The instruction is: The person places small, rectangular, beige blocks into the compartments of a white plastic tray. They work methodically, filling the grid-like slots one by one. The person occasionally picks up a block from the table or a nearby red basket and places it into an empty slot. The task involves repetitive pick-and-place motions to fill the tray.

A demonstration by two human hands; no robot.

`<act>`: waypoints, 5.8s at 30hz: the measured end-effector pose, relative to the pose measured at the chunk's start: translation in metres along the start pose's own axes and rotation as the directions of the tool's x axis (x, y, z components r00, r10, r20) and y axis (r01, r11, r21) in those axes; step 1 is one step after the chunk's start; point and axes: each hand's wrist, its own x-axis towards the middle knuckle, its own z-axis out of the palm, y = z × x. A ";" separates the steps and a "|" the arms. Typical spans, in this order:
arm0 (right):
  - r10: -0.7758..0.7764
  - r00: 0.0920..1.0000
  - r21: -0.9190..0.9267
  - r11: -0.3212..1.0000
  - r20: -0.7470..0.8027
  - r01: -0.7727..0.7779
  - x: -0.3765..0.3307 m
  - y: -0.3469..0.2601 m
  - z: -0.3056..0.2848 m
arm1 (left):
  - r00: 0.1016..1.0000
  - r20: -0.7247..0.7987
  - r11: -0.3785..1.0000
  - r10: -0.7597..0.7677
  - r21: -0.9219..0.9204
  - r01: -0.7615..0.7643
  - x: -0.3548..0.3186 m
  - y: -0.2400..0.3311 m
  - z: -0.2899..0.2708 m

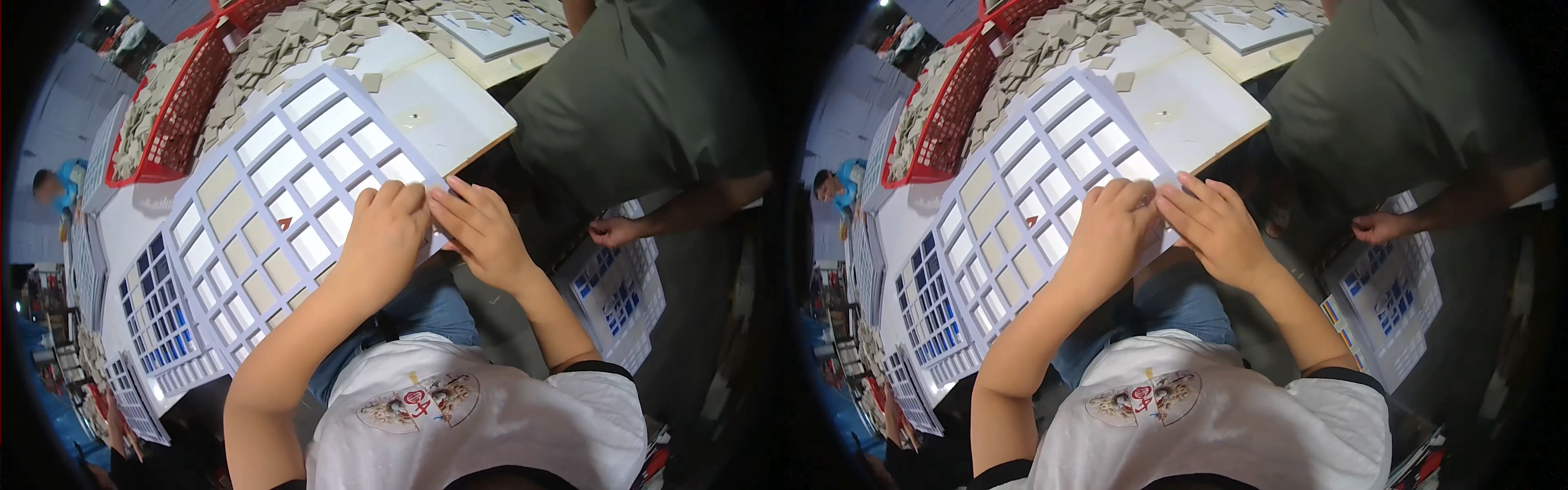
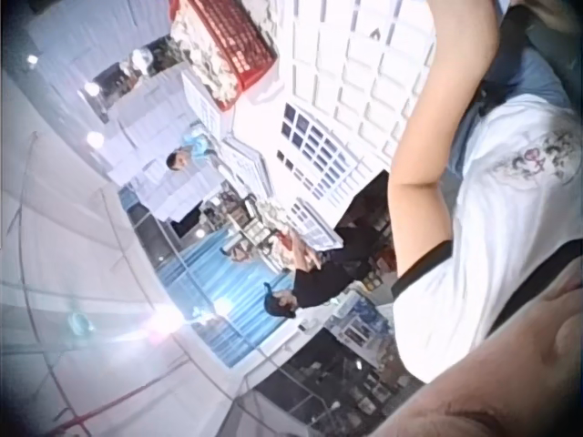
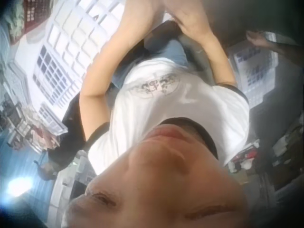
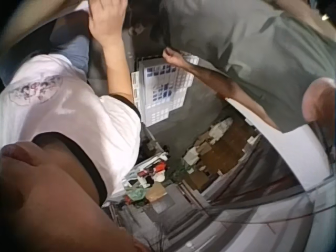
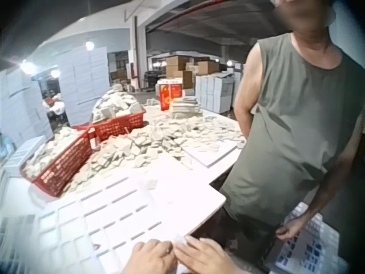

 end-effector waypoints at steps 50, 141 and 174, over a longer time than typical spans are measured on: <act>-0.137 0.678 0.690 0.095 0.723 -0.717 0.248 -0.279 0.178 | 0.378 -0.450 0.518 -0.809 -0.243 0.820 -0.310 -0.090 -0.185; -0.384 0.772 0.467 0.875 0.506 0.129 0.147 -0.146 0.096 | 0.661 -0.090 0.625 -0.745 -0.442 0.643 -0.230 -0.049 -0.085; 0.105 0.970 0.521 0.828 0.220 -0.207 0.229 -0.081 0.075 | 0.685 -0.443 0.815 -0.579 -0.331 0.475 -0.157 -0.095 -0.101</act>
